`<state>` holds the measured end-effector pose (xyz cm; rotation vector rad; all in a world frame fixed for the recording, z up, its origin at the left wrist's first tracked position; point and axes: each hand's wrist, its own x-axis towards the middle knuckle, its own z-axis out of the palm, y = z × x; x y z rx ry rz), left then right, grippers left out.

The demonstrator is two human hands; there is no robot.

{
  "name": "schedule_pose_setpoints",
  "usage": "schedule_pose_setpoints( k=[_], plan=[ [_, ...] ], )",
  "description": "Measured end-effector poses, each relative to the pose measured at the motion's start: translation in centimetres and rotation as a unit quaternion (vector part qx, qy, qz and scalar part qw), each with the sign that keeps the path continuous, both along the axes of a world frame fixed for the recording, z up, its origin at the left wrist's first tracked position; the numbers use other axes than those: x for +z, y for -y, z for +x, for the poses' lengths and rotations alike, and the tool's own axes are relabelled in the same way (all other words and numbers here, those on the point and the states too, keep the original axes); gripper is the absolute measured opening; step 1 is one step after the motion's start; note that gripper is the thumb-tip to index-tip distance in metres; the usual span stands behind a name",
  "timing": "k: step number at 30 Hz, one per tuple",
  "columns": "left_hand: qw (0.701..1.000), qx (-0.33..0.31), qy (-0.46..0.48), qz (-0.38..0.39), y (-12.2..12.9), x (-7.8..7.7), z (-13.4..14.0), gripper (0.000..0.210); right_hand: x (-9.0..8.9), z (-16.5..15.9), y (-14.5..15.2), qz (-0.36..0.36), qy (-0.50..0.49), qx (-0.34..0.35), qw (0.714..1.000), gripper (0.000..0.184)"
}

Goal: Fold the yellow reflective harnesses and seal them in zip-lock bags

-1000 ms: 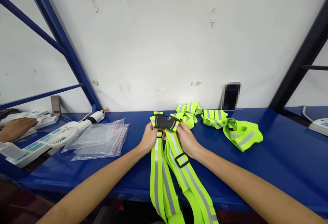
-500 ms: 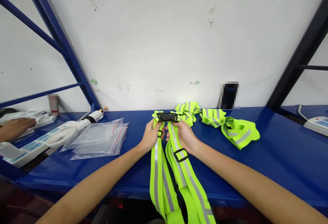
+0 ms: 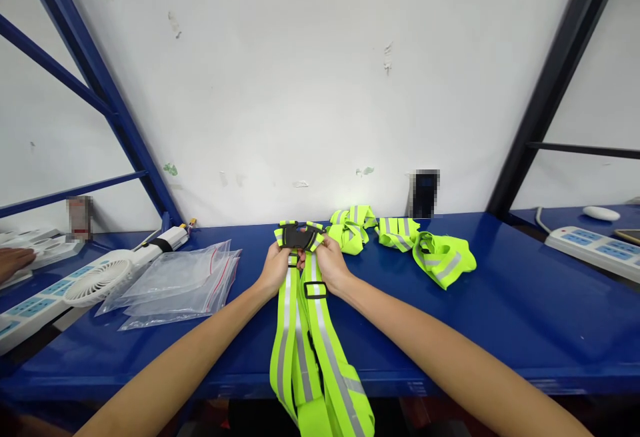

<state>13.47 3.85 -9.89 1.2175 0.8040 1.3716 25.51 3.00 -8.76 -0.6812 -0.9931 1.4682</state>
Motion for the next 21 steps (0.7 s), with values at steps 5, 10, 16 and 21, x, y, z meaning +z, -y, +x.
schedule_pose_setpoints(
  k=[5,10,16,21],
  plan=[
    [0.999,-0.009,-0.032,0.031,0.1,-0.2,0.3,0.019,-0.5,0.2,0.6,-0.006,-0.013,0.012,1.000,0.021],
    [0.996,-0.059,-0.042,0.051,0.6,-0.1,0.2,0.024,-0.5,-0.1,1.4,0.004,-0.016,0.001,1.000,0.015],
    [0.991,-0.096,-0.061,0.072,1.5,0.0,0.0,0.037,-1.1,0.3,1.1,0.012,0.027,-0.010,1.000,0.020],
    [0.993,-0.087,-0.066,0.050,1.4,0.0,0.2,0.048,-0.6,1.3,1.0,0.056,0.130,0.034,0.989,0.027]
  ],
)
